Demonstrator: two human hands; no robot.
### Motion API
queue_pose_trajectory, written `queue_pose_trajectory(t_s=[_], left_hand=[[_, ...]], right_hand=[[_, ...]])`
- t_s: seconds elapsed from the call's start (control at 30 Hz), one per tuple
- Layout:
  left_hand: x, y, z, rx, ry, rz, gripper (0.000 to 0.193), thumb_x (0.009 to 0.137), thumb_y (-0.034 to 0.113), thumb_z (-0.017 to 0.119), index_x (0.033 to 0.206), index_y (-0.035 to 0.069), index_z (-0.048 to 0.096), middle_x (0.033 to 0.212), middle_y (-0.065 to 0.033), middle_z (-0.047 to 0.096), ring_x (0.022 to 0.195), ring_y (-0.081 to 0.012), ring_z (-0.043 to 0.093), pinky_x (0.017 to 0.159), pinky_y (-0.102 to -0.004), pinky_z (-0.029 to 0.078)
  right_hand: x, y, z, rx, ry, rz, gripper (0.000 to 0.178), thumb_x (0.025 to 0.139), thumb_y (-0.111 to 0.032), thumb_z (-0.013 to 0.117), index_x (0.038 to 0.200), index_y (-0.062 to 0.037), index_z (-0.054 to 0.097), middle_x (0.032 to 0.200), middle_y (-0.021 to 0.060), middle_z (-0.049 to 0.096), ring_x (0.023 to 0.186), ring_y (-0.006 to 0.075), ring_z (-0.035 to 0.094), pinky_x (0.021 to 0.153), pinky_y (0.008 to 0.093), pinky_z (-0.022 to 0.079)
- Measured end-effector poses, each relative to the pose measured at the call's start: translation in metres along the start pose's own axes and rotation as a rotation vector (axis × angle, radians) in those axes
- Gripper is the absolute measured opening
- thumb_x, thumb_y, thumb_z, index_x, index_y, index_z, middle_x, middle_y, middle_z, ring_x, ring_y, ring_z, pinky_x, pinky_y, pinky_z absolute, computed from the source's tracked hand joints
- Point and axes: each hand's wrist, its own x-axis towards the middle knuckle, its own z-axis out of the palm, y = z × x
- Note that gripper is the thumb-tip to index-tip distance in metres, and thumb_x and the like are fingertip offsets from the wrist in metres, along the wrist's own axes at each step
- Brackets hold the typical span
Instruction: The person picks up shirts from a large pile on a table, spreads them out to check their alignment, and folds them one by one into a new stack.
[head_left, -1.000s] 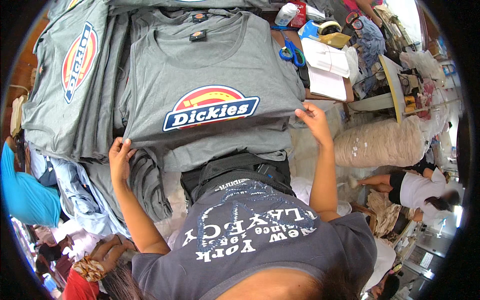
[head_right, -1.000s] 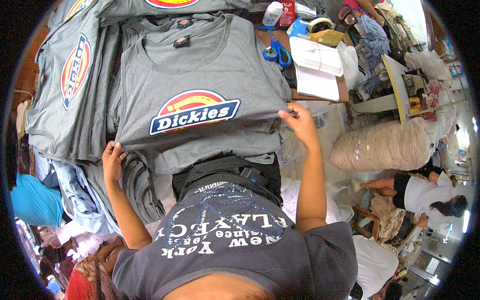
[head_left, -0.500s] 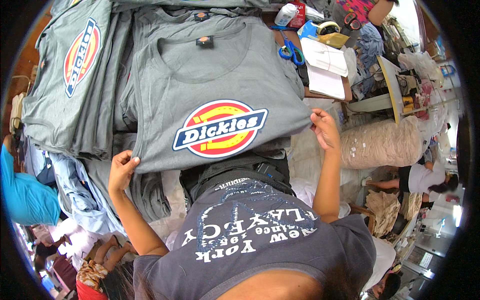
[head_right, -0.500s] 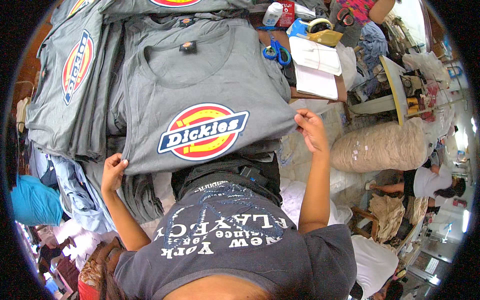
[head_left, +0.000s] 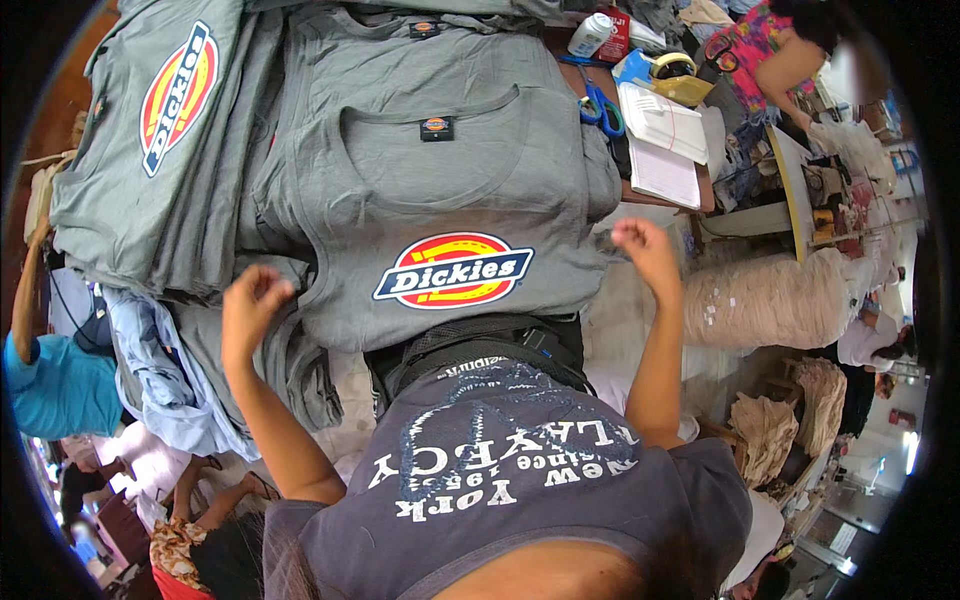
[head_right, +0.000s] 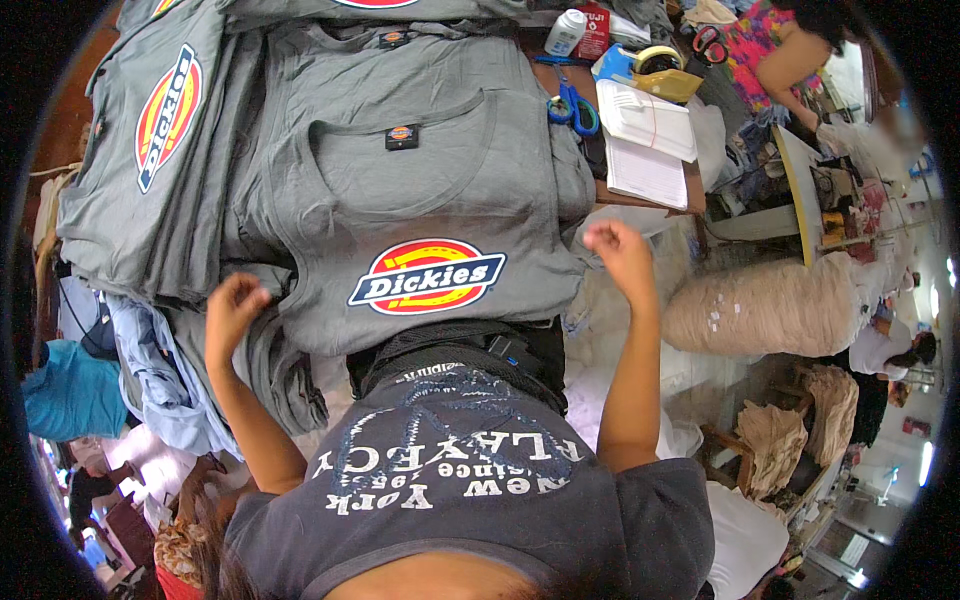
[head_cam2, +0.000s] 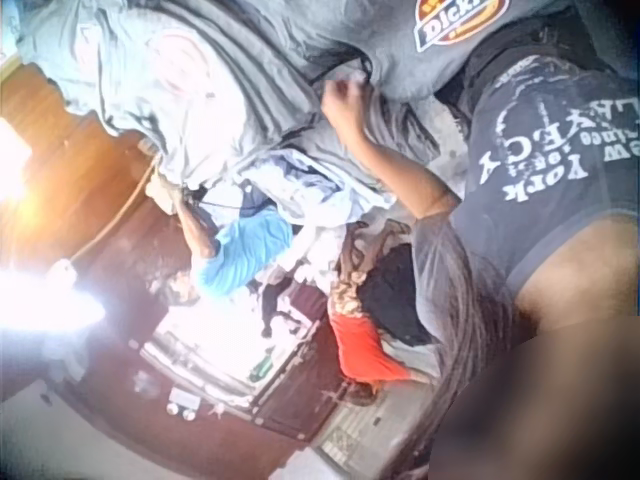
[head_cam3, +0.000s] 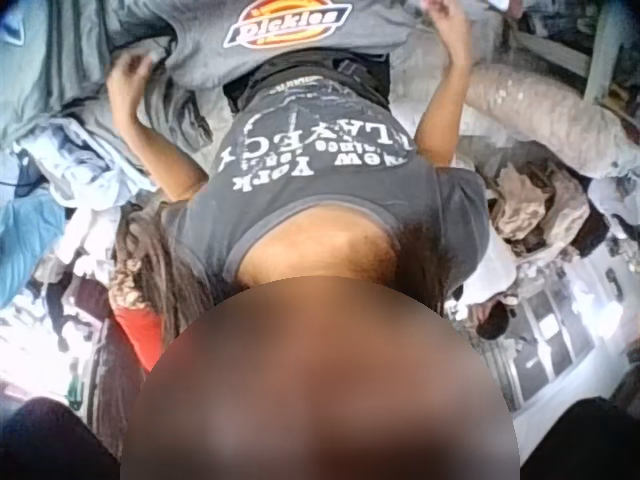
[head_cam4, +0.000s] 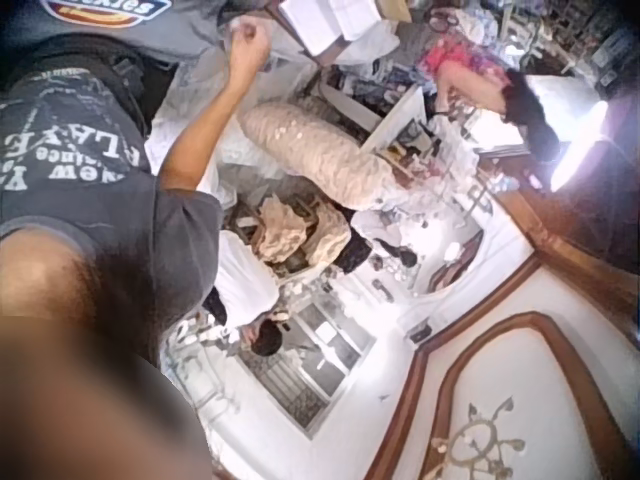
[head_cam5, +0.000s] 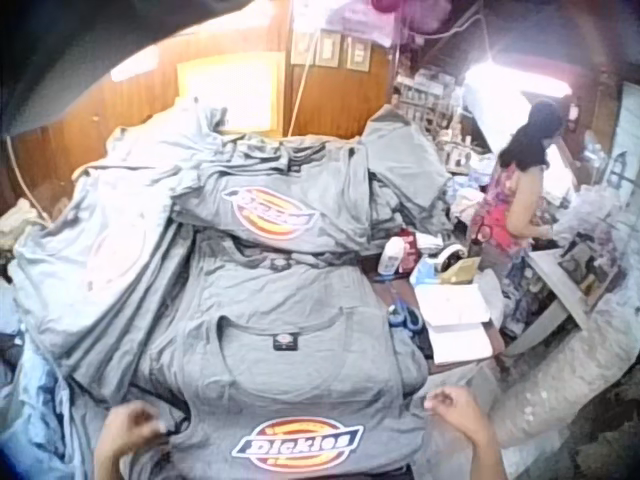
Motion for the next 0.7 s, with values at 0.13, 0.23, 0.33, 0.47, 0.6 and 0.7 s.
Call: queue_pose_trajectory(t_s=[0.13,0.23,0.33,0.47,0.6,0.7], left_hand=[[0.075,0.059,0.006,0.031,0.332,0.436,0.02,0.077,0.018,0.061,0.087,0.001,0.058,0.079,-0.0088,0.059,0.073,-0.0169,0.055,0.067,-0.0276,0.043],[0.124,0.088,0.012,0.268,0.42,0.719,0.026,0.076,0.02,0.062,0.093,0.001,0.057,0.088,-0.0102,0.057,0.082,-0.0217,0.055,0.075,-0.0293,0.042],[0.159,0.091,0.02,0.306,0.236,0.681,0.03,0.071,0.021,0.066,0.092,0.001,0.058,0.09,-0.0118,0.058,0.084,-0.0241,0.056,0.074,-0.0317,0.043],[0.165,0.108,0.016,0.163,0.054,0.441,0.026,0.07,0.018,0.068,0.081,-0.002,0.054,0.069,-0.0063,0.055,0.066,-0.0141,0.052,0.061,-0.0259,0.04],[0.155,0.113,-0.005,-0.027,0.053,0.441,0.019,0.073,0.014,0.066,0.076,0.001,0.053,0.062,0.0026,0.047,0.06,-0.0047,0.042,0.054,-0.0198,0.033],[0.138,0.127,-0.025,-0.059,0.139,0.545,0.021,0.073,0.017,0.067,0.075,0.0,0.054,0.06,0.0019,0.048,0.058,-0.0054,0.042,0.052,-0.0206,0.034]], right_hand=[[0.058,-0.075,0.018,-0.043,0.055,-0.364,0.019,0.077,-0.015,0.061,0.088,-0.0008,0.058,0.078,0.0056,0.06,0.073,0.0138,0.055,0.066,0.0249,0.043],[0.113,-0.106,0.042,-0.43,0.175,-0.705,0.031,0.073,-0.029,0.063,0.091,-0.0033,0.059,0.091,0.0096,0.06,0.09,0.0258,0.054,0.078,0.0331,0.042],[0.157,-0.105,0.066,-0.571,0.205,-0.796,0.036,0.07,-0.034,0.064,0.093,-0.0066,0.06,0.096,0.0101,0.059,0.097,0.028,0.051,0.079,0.0354,0.04],[0.175,-0.106,0.065,-0.597,0.079,-0.649,0.034,0.068,-0.032,0.065,0.091,-0.0077,0.062,0.087,0.0122,0.061,0.088,0.0276,0.056,0.073,0.0337,0.041],[0.169,-0.124,0.044,-0.431,0.047,-0.59,0.027,0.068,-0.03,0.065,0.083,-0.007,0.065,0.072,0.0119,0.062,0.071,0.0259,0.059,0.064,0.0318,0.043],[0.158,-0.144,0.015,-0.315,-0.032,-0.588,0.022,0.071,-0.028,0.062,0.078,-0.0071,0.066,0.07,0.0101,0.061,0.068,0.0219,0.059,0.06,0.0302,0.043]])
